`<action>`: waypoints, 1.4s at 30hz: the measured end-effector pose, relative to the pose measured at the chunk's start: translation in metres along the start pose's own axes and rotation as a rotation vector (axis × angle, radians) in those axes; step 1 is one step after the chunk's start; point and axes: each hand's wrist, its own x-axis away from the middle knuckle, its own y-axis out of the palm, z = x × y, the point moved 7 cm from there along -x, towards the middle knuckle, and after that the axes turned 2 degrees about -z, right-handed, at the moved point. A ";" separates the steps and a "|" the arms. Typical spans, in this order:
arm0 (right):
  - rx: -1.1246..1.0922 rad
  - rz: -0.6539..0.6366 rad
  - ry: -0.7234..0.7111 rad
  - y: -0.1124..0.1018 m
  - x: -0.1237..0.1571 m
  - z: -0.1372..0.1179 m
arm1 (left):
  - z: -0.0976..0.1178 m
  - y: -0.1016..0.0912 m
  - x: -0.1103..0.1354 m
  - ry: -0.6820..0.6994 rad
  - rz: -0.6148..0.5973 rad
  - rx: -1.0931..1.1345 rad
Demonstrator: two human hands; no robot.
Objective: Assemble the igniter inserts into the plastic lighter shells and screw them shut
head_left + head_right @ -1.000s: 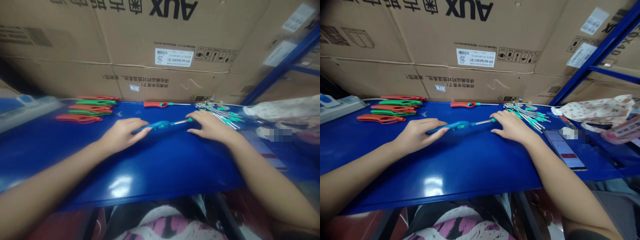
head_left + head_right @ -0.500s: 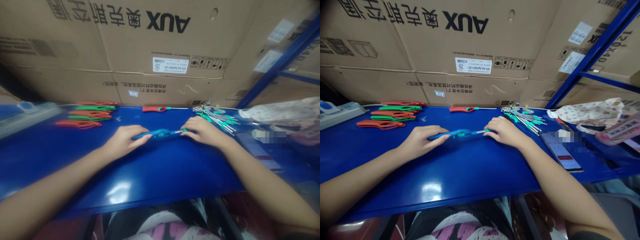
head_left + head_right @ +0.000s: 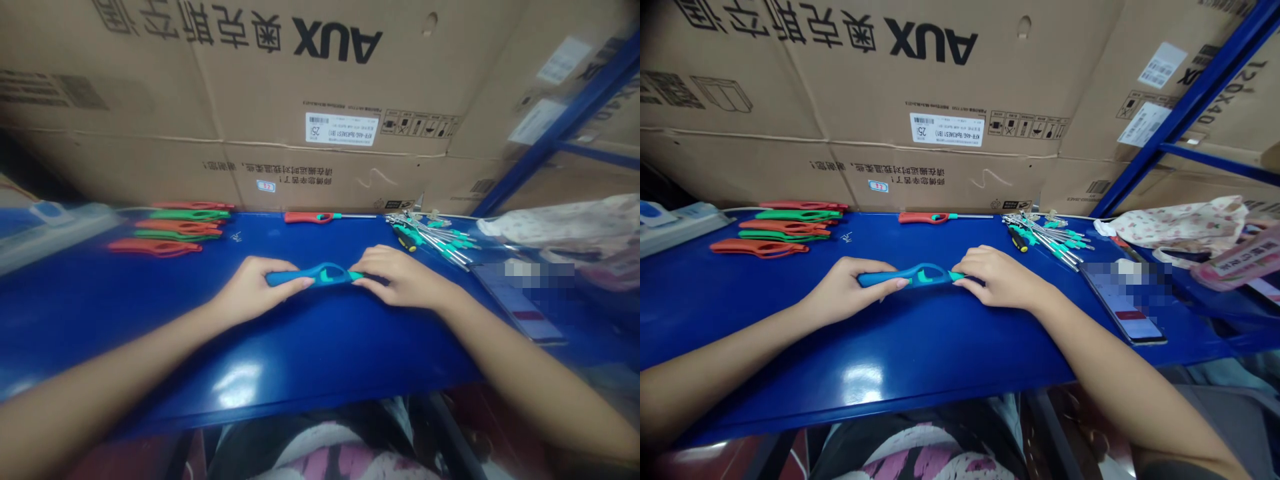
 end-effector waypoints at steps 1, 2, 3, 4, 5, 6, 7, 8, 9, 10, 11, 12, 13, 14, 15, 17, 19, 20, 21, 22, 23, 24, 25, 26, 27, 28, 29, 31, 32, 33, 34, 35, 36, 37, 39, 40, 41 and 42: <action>0.002 0.019 -0.015 -0.001 0.000 -0.002 | -0.007 0.004 0.000 -0.113 -0.021 0.105; 0.010 0.050 -0.032 -0.002 0.000 -0.004 | -0.013 0.009 0.001 -0.220 -0.046 0.221; 0.030 0.083 -0.053 -0.003 0.000 -0.007 | -0.017 0.014 0.003 -0.307 -0.069 0.338; 0.061 0.113 -0.077 -0.005 -0.001 -0.009 | -0.020 0.019 0.004 -0.371 -0.090 0.441; 0.100 0.138 -0.099 -0.006 0.000 -0.012 | -0.022 0.024 0.006 -0.413 -0.112 0.521; 0.144 0.155 -0.119 -0.007 0.000 -0.014 | -0.022 0.027 0.007 -0.432 -0.125 0.569; 0.190 0.164 -0.131 -0.009 0.000 -0.017 | -0.022 0.028 0.007 -0.430 -0.124 0.579; 0.228 0.167 -0.135 -0.010 0.000 -0.018 | -0.021 0.027 0.008 -0.414 -0.109 0.552; 0.256 0.171 -0.135 -0.011 0.000 -0.020 | -0.019 0.024 0.009 -0.384 -0.083 0.499; 0.275 0.174 -0.130 -0.013 0.000 -0.021 | -0.017 0.020 0.009 -0.343 -0.050 0.429; 0.287 0.173 -0.124 -0.014 0.000 -0.022 | -0.013 0.015 0.010 -0.296 -0.017 0.352; 0.293 0.167 -0.117 -0.014 0.000 -0.023 | -0.008 0.012 0.011 -0.250 0.010 0.282; 0.296 0.160 -0.111 -0.015 -0.001 -0.024 | -0.003 0.009 0.012 -0.207 0.035 0.225; 0.296 0.151 -0.105 -0.015 -0.001 -0.024 | 0.001 0.007 0.013 -0.170 0.057 0.180; 0.294 0.144 -0.101 -0.014 -0.001 -0.025 | 0.005 0.005 0.013 -0.135 0.080 0.143; 0.286 0.137 -0.103 -0.014 0.000 -0.027 | 0.013 0.003 0.014 -0.074 0.113 0.089; 0.280 0.134 -0.117 -0.013 0.000 -0.029 | 0.018 0.003 0.015 -0.028 0.128 0.055; 0.278 0.134 -0.123 -0.013 0.000 -0.029 | 0.019 0.003 0.015 -0.019 0.128 0.044; 0.278 0.137 -0.130 -0.013 0.000 -0.030 | 0.020 0.003 0.016 -0.018 0.129 0.036; 0.280 0.144 -0.135 -0.013 0.000 -0.030 | 0.020 0.003 0.016 -0.025 0.128 0.030; 0.281 0.156 -0.140 -0.013 0.000 -0.030 | 0.019 0.003 0.016 -0.039 0.129 0.028; 0.284 0.172 -0.145 -0.014 0.000 -0.029 | 0.017 0.002 0.016 -0.062 0.130 0.033; 0.287 0.192 -0.150 -0.014 0.000 -0.029 | 0.014 0.002 0.015 -0.093 0.124 0.048; 0.292 0.210 -0.154 -0.015 0.000 -0.028 | 0.010 0.004 0.014 -0.135 0.106 0.075; 0.298 0.223 -0.157 -0.015 0.000 -0.028 | 0.005 0.006 0.013 -0.183 0.076 0.114; 0.305 0.231 -0.160 -0.015 0.000 -0.027 | -0.001 0.009 0.012 -0.237 0.039 0.162; 0.312 0.232 -0.164 -0.014 0.000 -0.027 | -0.007 0.013 0.012 -0.290 -0.001 0.213; 0.323 0.217 -0.166 -0.012 0.001 -0.026 | -0.017 0.018 0.011 -0.364 -0.054 0.291; 0.325 0.202 -0.161 -0.011 0.000 -0.026 | -0.019 0.018 0.009 -0.373 -0.070 0.299; 0.322 0.182 -0.146 -0.009 0.000 -0.024 | -0.020 0.018 0.008 -0.359 -0.079 0.278; 0.317 0.156 -0.124 -0.006 0.000 -0.022 | -0.019 0.016 0.006 -0.325 -0.085 0.232; 0.307 0.120 -0.097 -0.003 -0.001 -0.019 | -0.017 0.014 0.004 -0.274 -0.091 0.164; 0.293 0.073 -0.069 0.001 -0.002 -0.016 | -0.014 0.012 0.001 -0.209 -0.090 0.083; 0.271 0.019 -0.040 0.006 -0.003 -0.012 | -0.010 0.010 -0.001 -0.135 -0.098 -0.001; 0.199 -0.085 0.020 0.015 -0.004 -0.004 | -0.003 0.011 -0.002 0.023 -0.123 -0.148; 0.154 -0.123 0.052 0.017 -0.004 0.000 | 0.000 0.012 -0.003 0.092 -0.146 -0.202; 0.107 -0.148 0.087 0.018 -0.004 0.005 | 0.001 0.014 -0.002 0.148 -0.167 -0.245; 0.062 -0.162 0.120 0.018 -0.004 0.010 | 0.001 0.016 -0.002 0.185 -0.187 -0.281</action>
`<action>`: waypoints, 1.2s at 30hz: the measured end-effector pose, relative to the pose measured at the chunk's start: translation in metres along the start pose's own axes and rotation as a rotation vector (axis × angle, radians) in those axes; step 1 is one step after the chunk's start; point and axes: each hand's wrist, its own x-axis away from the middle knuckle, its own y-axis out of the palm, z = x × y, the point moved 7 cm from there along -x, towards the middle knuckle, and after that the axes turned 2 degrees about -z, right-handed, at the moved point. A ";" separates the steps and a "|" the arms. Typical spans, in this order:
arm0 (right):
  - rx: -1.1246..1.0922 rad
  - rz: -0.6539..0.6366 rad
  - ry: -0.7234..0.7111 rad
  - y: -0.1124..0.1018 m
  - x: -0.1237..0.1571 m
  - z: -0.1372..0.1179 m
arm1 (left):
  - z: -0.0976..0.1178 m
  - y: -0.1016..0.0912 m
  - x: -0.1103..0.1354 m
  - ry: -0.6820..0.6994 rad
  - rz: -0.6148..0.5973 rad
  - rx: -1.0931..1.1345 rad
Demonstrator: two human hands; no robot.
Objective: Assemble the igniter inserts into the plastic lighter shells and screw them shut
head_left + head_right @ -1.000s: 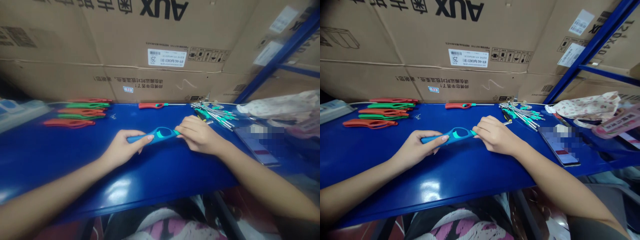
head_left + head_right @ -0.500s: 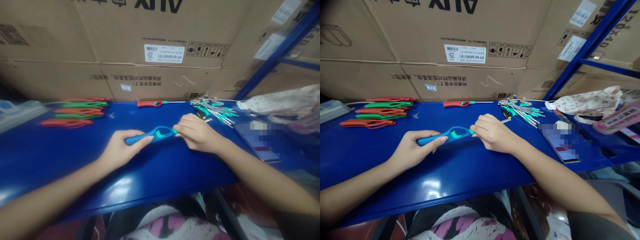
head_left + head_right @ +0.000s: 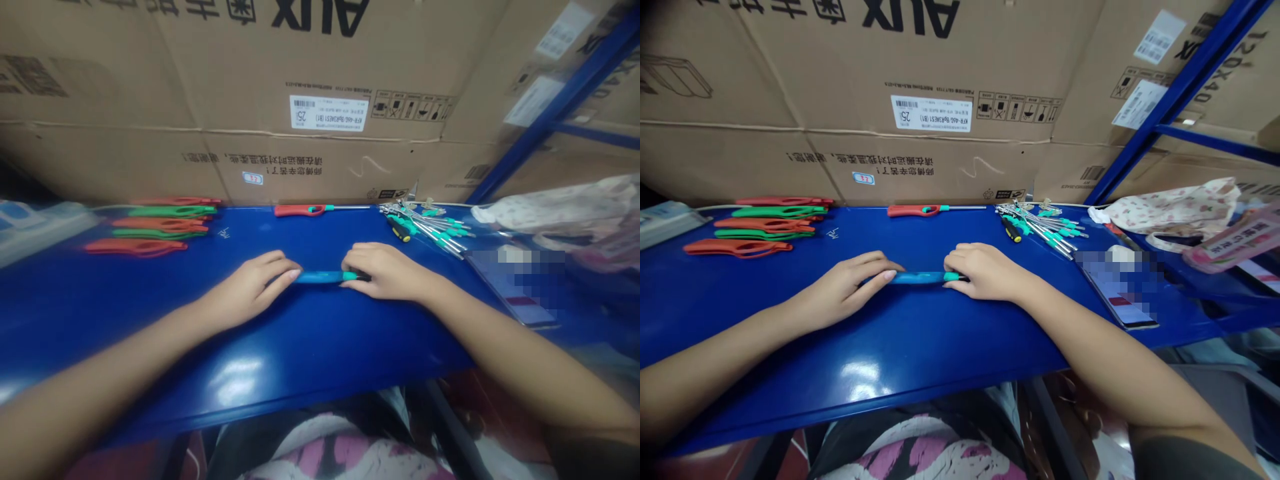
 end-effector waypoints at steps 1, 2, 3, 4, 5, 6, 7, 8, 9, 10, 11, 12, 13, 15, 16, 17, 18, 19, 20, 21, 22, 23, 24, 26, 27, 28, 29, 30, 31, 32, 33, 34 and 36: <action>-0.040 -0.011 0.026 -0.001 0.000 0.005 | 0.000 0.002 0.000 0.024 -0.014 -0.034; -0.070 -0.021 0.049 -0.002 0.001 0.009 | -0.001 0.004 0.000 0.039 -0.028 -0.067; -0.092 -0.033 0.069 -0.002 0.002 0.013 | -0.001 0.006 0.000 0.049 -0.042 -0.099; -0.110 -0.047 0.088 -0.002 0.003 0.017 | -0.002 0.008 0.001 0.055 -0.055 -0.129; -0.128 -0.061 0.106 -0.001 0.004 0.021 | -0.003 0.009 0.001 0.058 -0.067 -0.152; -0.145 -0.074 0.123 0.000 0.005 0.024 | -0.003 0.011 0.001 0.059 -0.079 -0.169; -0.164 -0.084 0.136 0.001 0.006 0.026 | -0.003 0.011 0.001 0.058 -0.087 -0.181; -0.185 -0.091 0.141 0.002 0.007 0.028 | -0.002 0.010 0.002 0.054 -0.088 -0.190; -0.206 -0.094 0.137 0.003 0.008 0.028 | -0.002 0.009 0.002 0.049 -0.085 -0.200; -0.223 -0.090 0.133 0.003 0.008 0.030 | -0.001 0.007 0.002 0.044 -0.082 -0.214; -0.229 -0.072 0.136 0.002 0.008 0.032 | 0.000 0.005 0.003 0.039 -0.079 -0.234; -0.218 -0.036 0.156 -0.001 0.009 0.036 | 0.002 0.003 0.003 0.033 -0.078 -0.258; -0.187 0.015 0.199 -0.005 0.010 0.042 | 0.003 0.001 0.004 0.027 -0.077 -0.283; -0.066 0.143 0.357 -0.016 0.015 0.061 | 0.004 -0.002 0.006 0.003 -0.082 -0.321; 0.014 0.196 0.463 -0.021 0.019 0.072 | 0.004 -0.003 0.007 -0.015 -0.088 -0.328; 0.093 0.231 0.577 -0.025 0.025 0.083 | 0.004 -0.003 0.007 -0.034 -0.095 -0.325; 0.164 0.242 0.696 -0.028 0.032 0.094 | 0.003 -0.003 0.008 -0.048 -0.102 -0.313; 0.218 0.223 0.812 -0.029 0.038 0.105 | 0.003 -0.003 0.008 -0.057 -0.106 -0.292; 0.245 0.178 0.913 -0.027 0.045 0.114 | 0.003 -0.003 0.008 -0.060 -0.106 -0.265; 0.251 0.119 0.993 -0.023 0.051 0.122 | 0.003 -0.003 0.008 -0.056 -0.103 -0.235; 0.237 0.057 1.040 -0.019 0.054 0.128 | 0.003 -0.002 0.007 -0.051 -0.097 -0.206; 0.220 0.019 1.058 -0.016 0.057 0.131 | 0.003 -0.002 0.007 -0.046 -0.089 -0.177; 0.203 -0.003 1.057 -0.015 0.057 0.133 | 0.003 -0.002 0.006 -0.045 -0.081 -0.150; 0.189 0.013 1.022 -0.018 0.056 0.132 | 0.002 -0.001 0.006 -0.048 -0.066 -0.097; 0.194 0.030 1.008 -0.022 0.055 0.130 | 0.003 0.000 0.006 -0.049 -0.059 -0.073; 0.204 0.067 0.987 -0.028 0.054 0.128 | 0.003 0.001 0.006 -0.051 -0.055 -0.051; 0.216 0.128 0.961 -0.036 0.053 0.126 | 0.004 0.001 0.006 -0.055 -0.051 -0.033; 0.227 0.213 0.928 -0.045 0.052 0.122 | 0.004 0.002 0.006 -0.058 -0.051 -0.016; 0.231 0.359 0.868 -0.057 0.051 0.117 | 0.004 0.003 0.006 -0.070 -0.050 -0.003; 0.223 0.508 0.811 -0.068 0.051 0.112 | 0.005 0.003 0.007 -0.083 -0.049 0.012; 0.209 0.642 0.758 -0.078 0.051 0.106 | 0.005 0.004 0.007 -0.089 -0.044 0.027; 0.187 0.746 0.710 -0.085 0.051 0.100 | 0.006 0.004 0.008 -0.090 -0.038 0.040; 0.111 0.831 0.632 -0.089 0.042 0.089 | 0.008 0.004 0.008 -0.080 -0.029 0.063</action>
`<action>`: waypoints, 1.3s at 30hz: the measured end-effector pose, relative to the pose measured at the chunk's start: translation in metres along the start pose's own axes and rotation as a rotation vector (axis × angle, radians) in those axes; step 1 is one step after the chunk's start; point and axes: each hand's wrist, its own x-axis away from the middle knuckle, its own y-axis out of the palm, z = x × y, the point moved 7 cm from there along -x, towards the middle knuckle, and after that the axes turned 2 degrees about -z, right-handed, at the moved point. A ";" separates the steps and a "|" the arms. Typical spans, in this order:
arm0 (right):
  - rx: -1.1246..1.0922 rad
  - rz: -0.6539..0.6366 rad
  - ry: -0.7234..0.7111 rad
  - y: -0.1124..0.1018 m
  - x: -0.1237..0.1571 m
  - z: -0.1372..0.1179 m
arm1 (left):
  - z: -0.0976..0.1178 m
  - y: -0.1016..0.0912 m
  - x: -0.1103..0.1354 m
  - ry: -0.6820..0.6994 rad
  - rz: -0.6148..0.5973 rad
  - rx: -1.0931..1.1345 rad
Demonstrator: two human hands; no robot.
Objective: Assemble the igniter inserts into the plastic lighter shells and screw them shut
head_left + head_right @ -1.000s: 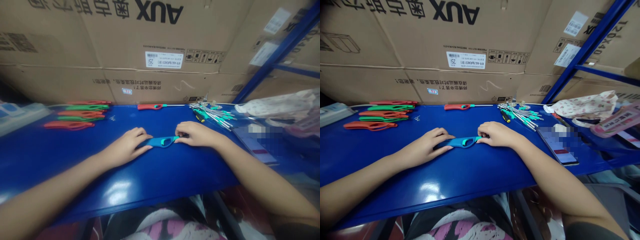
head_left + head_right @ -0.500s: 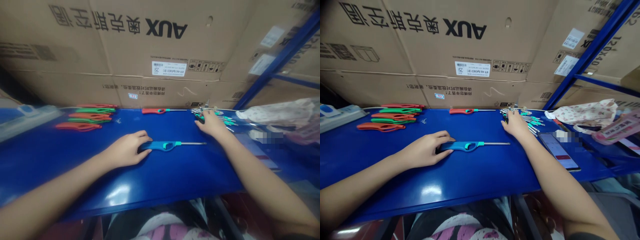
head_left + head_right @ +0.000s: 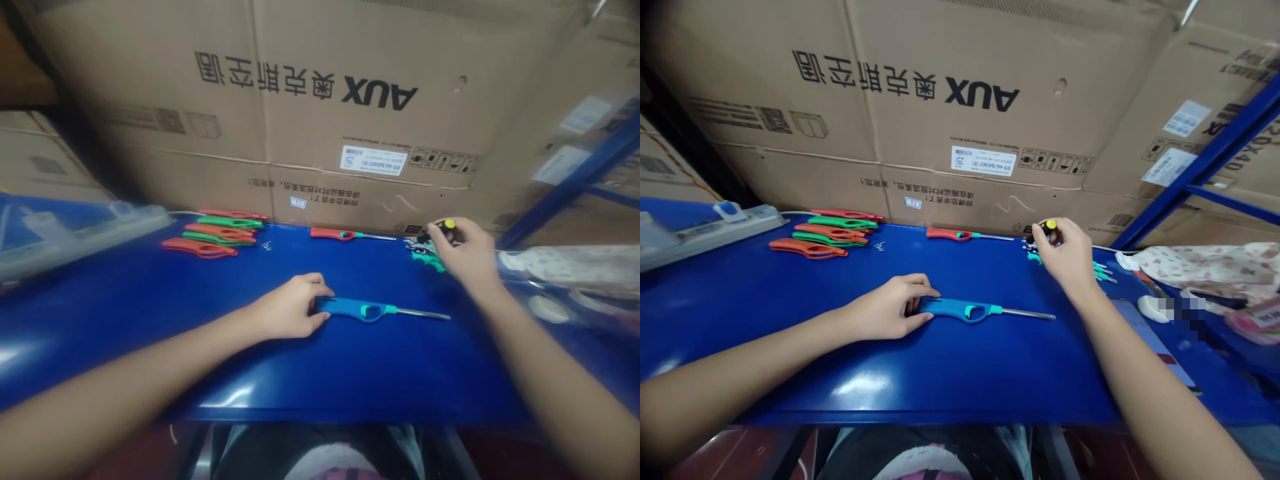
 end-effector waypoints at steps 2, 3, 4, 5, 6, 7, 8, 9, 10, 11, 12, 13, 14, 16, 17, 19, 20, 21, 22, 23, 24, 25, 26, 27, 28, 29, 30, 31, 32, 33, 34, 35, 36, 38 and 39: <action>-0.153 -0.057 -0.026 0.010 0.001 -0.021 | 0.001 0.001 0.001 0.001 0.004 0.028; -0.241 -0.132 -0.026 0.019 0.003 -0.033 | 0.002 0.002 0.001 0.003 0.007 0.041; -0.330 -0.235 -0.027 0.031 0.006 -0.047 | 0.003 0.003 0.001 0.005 0.011 0.052; -0.411 -0.332 -0.025 0.042 0.009 -0.062 | 0.004 0.004 0.002 0.009 0.014 0.061; -0.483 -0.419 -0.019 0.054 0.013 -0.075 | 0.004 0.005 0.002 0.014 0.018 0.067; -0.540 -0.478 -0.021 0.064 0.017 -0.089 | 0.005 0.006 0.003 0.022 0.023 0.070; -0.572 -0.520 -0.038 0.074 0.019 -0.101 | 0.006 0.006 0.003 0.030 0.030 0.070; -0.593 -0.550 -0.066 0.084 0.021 -0.113 | 0.006 0.007 0.004 0.038 0.037 0.067; -0.628 -0.565 -0.084 0.093 0.022 -0.123 | 0.007 0.007 0.004 0.046 0.045 0.062; -0.688 -0.567 -0.086 0.102 0.022 -0.130 | 0.007 0.007 0.004 0.055 0.052 0.053; -0.758 -0.581 -0.075 0.113 0.022 -0.136 | 0.007 0.008 0.004 0.064 0.058 0.042; -0.829 -0.600 -0.061 0.124 0.022 -0.142 | 0.007 0.008 0.005 0.072 0.064 0.030; -0.896 -0.613 -0.041 0.136 0.022 -0.145 | 0.007 0.009 0.005 0.080 0.071 0.016; -1.006 -0.641 -0.023 0.156 0.021 -0.153 | 0.008 0.009 0.005 0.096 0.084 -0.013; -1.043 -0.654 -0.020 0.165 0.021 -0.156 | 0.008 0.009 0.005 0.103 0.091 -0.026; -1.102 -0.658 0.000 0.180 0.020 -0.161 | 0.009 0.009 0.005 0.115 0.100 -0.041; -1.123 -0.659 0.014 0.186 0.020 -0.163 | 0.009 0.009 0.006 0.120 0.103 -0.044; -1.141 -0.657 0.030 0.191 0.020 -0.165 | 0.009 0.009 0.006 0.123 0.104 -0.045; -1.154 -0.656 0.043 0.194 0.019 -0.166 | 0.008 0.010 0.006 0.124 0.104 -0.045; -1.163 -0.658 0.054 0.198 0.019 -0.168 | 0.008 0.010 0.006 0.124 0.104 -0.044; -1.170 -0.658 0.061 0.200 0.019 -0.170 | 0.007 0.011 0.007 0.125 0.102 -0.043; -1.176 -0.661 0.064 0.201 0.019 -0.172 | 0.007 0.012 0.007 0.125 0.101 -0.043; -1.181 -0.662 0.066 0.203 0.019 -0.173 | 0.006 0.012 0.007 0.124 0.101 -0.043; -1.185 -0.665 0.066 0.203 0.019 -0.175 | 0.006 0.013 0.007 0.123 0.099 -0.045; -1.188 -0.666 0.069 0.204 0.019 -0.177 | 0.005 0.013 0.007 0.123 0.095 -0.046; -1.189 -0.664 0.072 0.204 0.018 -0.178 | 0.005 0.014 0.007 0.122 0.092 -0.048; -1.189 -0.660 0.076 0.203 0.017 -0.179 | 0.005 0.014 0.007 0.123 0.088 -0.050; -1.188 -0.654 0.078 0.202 0.016 -0.180 | 0.005 0.014 0.007 0.123 0.083 -0.051; -1.186 -0.643 0.081 0.200 0.015 -0.180 | 0.006 0.014 0.007 0.125 0.080 -0.053; -1.183 -0.631 0.083 0.198 0.013 -0.181 | 0.006 0.014 0.007 0.128 0.078 -0.056; -1.181 -0.619 0.086 0.195 0.011 -0.181 | 0.007 0.014 0.007 0.131 0.076 -0.060; -1.180 -0.608 0.090 0.192 0.010 -0.181 | 0.007 0.014 0.007 0.134 0.075 -0.064; -1.181 -0.599 0.095 0.189 0.008 -0.180 | 0.007 0.014 0.007 0.135 0.074 -0.065; -1.185 -0.588 0.100 0.182 0.005 -0.180 | 0.006 0.014 0.007 0.139 0.072 -0.066; -1.187 -0.585 0.098 0.179 0.004 -0.180 | 0.006 0.015 0.007 0.142 0.071 -0.065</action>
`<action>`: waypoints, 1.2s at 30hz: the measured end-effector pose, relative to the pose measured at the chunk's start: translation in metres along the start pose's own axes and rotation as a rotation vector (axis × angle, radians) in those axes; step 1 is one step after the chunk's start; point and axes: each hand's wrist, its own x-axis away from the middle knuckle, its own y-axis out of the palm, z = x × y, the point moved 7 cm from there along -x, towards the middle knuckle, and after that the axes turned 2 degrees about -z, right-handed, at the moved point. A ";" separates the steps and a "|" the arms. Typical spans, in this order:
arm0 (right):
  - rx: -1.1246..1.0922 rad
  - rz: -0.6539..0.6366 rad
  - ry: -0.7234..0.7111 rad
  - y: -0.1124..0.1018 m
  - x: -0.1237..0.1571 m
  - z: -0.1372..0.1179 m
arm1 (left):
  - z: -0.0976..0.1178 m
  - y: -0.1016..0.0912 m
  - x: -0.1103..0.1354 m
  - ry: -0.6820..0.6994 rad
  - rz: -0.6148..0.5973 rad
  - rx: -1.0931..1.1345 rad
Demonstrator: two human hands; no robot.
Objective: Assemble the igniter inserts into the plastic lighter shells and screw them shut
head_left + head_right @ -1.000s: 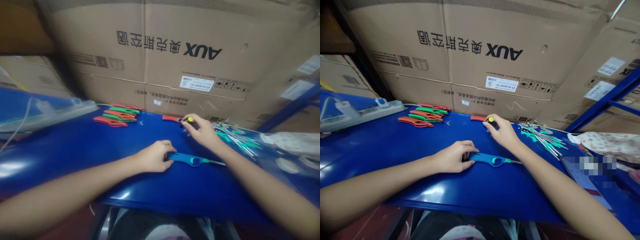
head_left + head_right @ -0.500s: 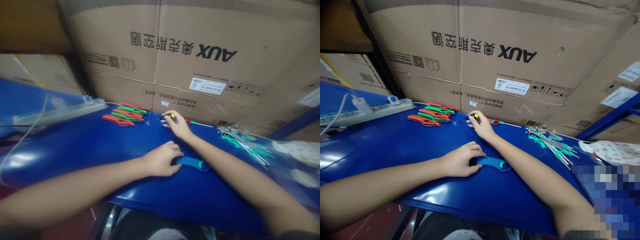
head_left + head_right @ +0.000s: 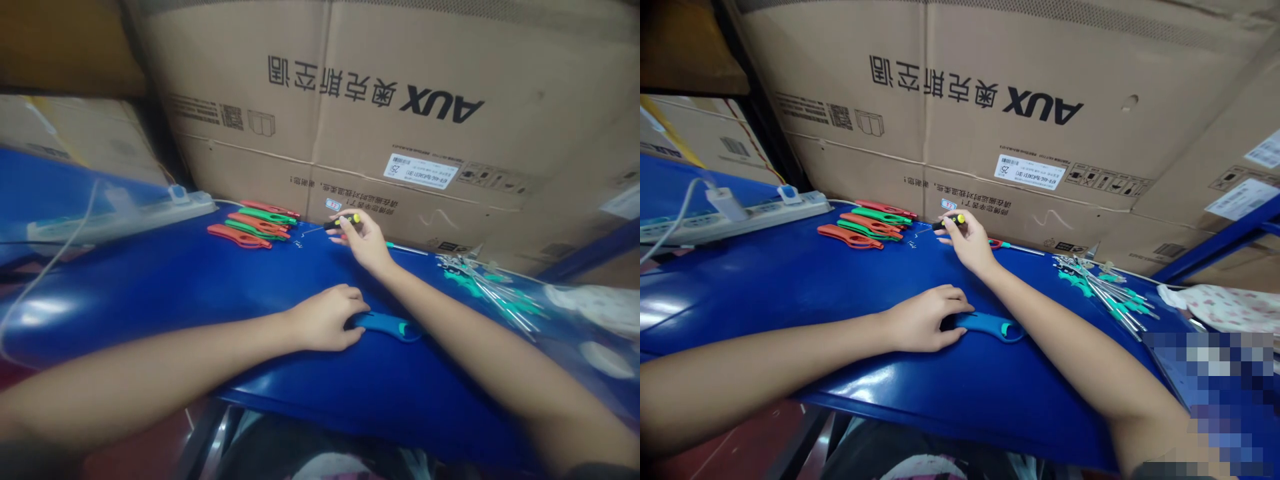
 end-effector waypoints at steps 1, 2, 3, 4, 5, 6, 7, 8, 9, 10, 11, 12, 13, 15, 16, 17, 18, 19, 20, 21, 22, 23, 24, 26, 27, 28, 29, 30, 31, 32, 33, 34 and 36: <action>0.001 0.002 -0.005 -0.001 0.001 -0.003 | 0.000 0.000 0.000 0.003 0.000 0.002; 0.004 0.002 -0.009 -0.002 0.001 -0.005 | 0.000 0.001 0.000 0.006 0.001 0.002; 0.007 -0.002 -0.011 -0.002 0.002 -0.006 | -0.001 0.001 0.000 0.008 0.002 0.001; 0.010 -0.009 -0.012 -0.001 0.002 -0.007 | -0.001 0.001 0.000 0.007 0.002 0.000; 0.010 -0.017 -0.012 0.000 0.003 -0.007 | -0.001 0.001 0.000 0.005 0.001 -0.001; 0.007 -0.025 -0.011 0.002 0.003 -0.007 | 0.000 0.001 -0.001 0.002 -0.001 -0.002; 0.002 -0.031 -0.010 0.003 0.004 -0.006 | 0.000 0.001 -0.001 0.001 -0.005 -0.002; -0.005 -0.034 -0.013 0.004 0.004 -0.006 | 0.000 0.001 -0.001 -0.001 -0.009 -0.001; -0.013 -0.032 -0.018 0.005 0.005 -0.005 | 0.000 0.000 -0.001 -0.003 -0.011 0.001; -0.019 -0.024 -0.025 0.005 0.005 -0.005 | 0.000 0.000 -0.001 -0.005 -0.012 0.001; -0.022 -0.013 -0.032 0.005 0.005 -0.005 | 0.000 0.000 -0.001 -0.006 -0.012 0.000; -0.022 -0.002 -0.036 0.005 0.005 -0.005 | 0.000 0.000 -0.001 -0.004 -0.012 0.000; -0.019 0.007 -0.036 0.004 0.006 -0.004 | 0.000 0.000 -0.001 0.000 -0.013 -0.001; -0.008 0.013 -0.029 0.003 0.006 -0.002 | 0.000 0.000 -0.001 0.014 -0.015 -0.005; -0.002 0.012 -0.027 0.003 0.006 -0.001 | 0.001 0.000 -0.001 0.018 -0.016 -0.006; 0.002 0.009 -0.028 0.003 0.006 -0.001 | 0.000 0.001 -0.001 0.019 -0.018 -0.007; 0.003 0.012 -0.034 0.002 0.007 -0.002 | 0.000 0.001 -0.001 0.017 -0.019 -0.006; 0.001 0.021 -0.041 0.001 0.007 -0.004 | 0.000 0.001 -0.001 0.013 -0.020 -0.003; -0.004 0.037 -0.047 -0.001 0.008 -0.006 | 0.000 0.001 -0.001 0.009 -0.019 0.002; -0.013 0.058 -0.050 -0.003 0.009 -0.009 | 0.000 0.001 -0.001 0.006 -0.016 0.007; -0.026 0.083 -0.052 -0.006 0.011 -0.012 | -0.001 0.001 -0.001 0.006 -0.012 0.013; -0.043 0.112 -0.052 -0.010 0.014 -0.016 | -0.001 0.001 -0.001 0.007 -0.007 0.019; -0.064 0.142 -0.049 -0.015 0.017 -0.019 | -0.001 0.001 -0.001 0.009 -0.001 0.022; -0.118 0.204 -0.039 -0.027 0.026 -0.026 | -0.002 0.001 -0.001 0.014 0.009 0.027; -0.152 0.232 -0.023 -0.034 0.032 -0.028 | -0.002 0.001 0.000 0.017 0.014 0.031; -0.188 0.260 0.002 -0.041 0.038 -0.030 | -0.002 0.001 0.000 0.021 0.019 0.035; -0.218 0.283 0.040 -0.048 0.046 -0.031 | -0.002 0.002 0.000 0.025 0.024 0.042; -0.241 0.305 0.072 -0.055 0.053 -0.033 | -0.001 0.002 0.000 0.029 0.029 0.051; -0.258 0.327 0.097 -0.062 0.062 -0.035 | -0.001 0.003 0.000 0.032 0.032 0.063; -0.275 0.351 0.121 -0.069 0.070 -0.036 | 0.000 0.004 0.000 0.032 0.034 0.075; -0.290 0.375 0.144 -0.075 0.077 -0.037 | 0.000 0.005 0.000 0.031 0.035 0.088; -0.303 0.402 0.159 -0.082 0.084 -0.038 | 0.001 0.007 0.000 0.028 0.035 0.102; -0.332 0.455 0.165 -0.093 0.095 -0.039 | 0.002 0.009 -0.001 0.020 0.031 0.125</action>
